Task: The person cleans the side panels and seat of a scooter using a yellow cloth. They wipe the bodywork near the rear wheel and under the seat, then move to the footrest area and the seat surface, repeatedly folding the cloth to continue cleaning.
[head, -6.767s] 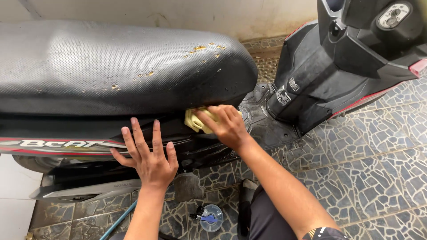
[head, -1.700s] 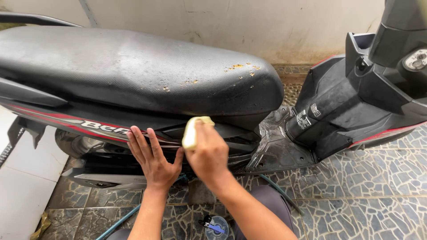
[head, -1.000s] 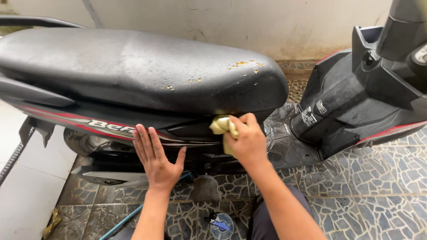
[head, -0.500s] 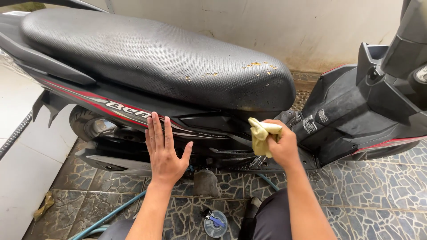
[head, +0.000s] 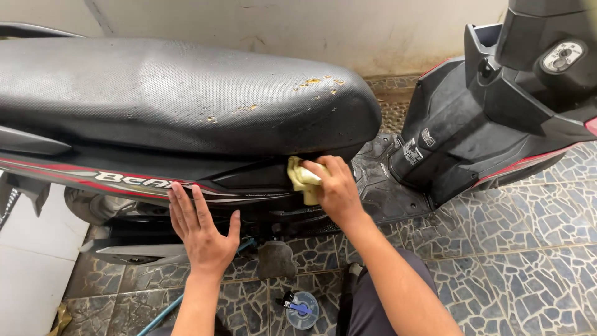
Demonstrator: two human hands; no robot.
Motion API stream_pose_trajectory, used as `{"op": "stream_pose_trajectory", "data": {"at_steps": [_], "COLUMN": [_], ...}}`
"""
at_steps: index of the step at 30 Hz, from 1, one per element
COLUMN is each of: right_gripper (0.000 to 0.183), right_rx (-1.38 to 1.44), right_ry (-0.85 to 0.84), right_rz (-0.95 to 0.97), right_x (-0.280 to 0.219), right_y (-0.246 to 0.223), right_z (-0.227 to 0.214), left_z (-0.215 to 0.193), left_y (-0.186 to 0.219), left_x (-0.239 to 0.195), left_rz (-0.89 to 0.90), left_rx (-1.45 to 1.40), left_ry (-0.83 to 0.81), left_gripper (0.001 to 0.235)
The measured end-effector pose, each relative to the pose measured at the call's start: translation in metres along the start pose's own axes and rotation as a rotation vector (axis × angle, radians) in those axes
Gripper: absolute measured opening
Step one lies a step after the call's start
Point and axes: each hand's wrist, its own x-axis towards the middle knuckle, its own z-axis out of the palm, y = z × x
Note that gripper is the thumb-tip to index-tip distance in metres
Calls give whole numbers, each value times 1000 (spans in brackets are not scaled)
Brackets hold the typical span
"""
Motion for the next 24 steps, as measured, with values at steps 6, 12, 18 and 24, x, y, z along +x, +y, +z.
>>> {"op": "stream_pose_trajectory", "data": {"at_steps": [6, 12, 18, 24], "right_gripper": [37, 39, 36, 37], "right_rx": [-25, -101, 152, 212], "right_ry": [-154, -134, 76, 159], "right_rz": [204, 171, 0, -200], "right_x": [-29, -48, 0, 21], "right_y": [33, 59, -21, -104], "right_z": [-21, -36, -42, -3], "left_z": [1, -2, 12, 21], "left_y": [-1, 7, 11, 12], "left_x": [1, 3, 0, -3], "left_rz": [3, -15, -43, -48], "left_rx": [-36, -30, 2, 25], "left_ry": [17, 41, 74, 96], "left_gripper": [95, 92, 93, 87]}}
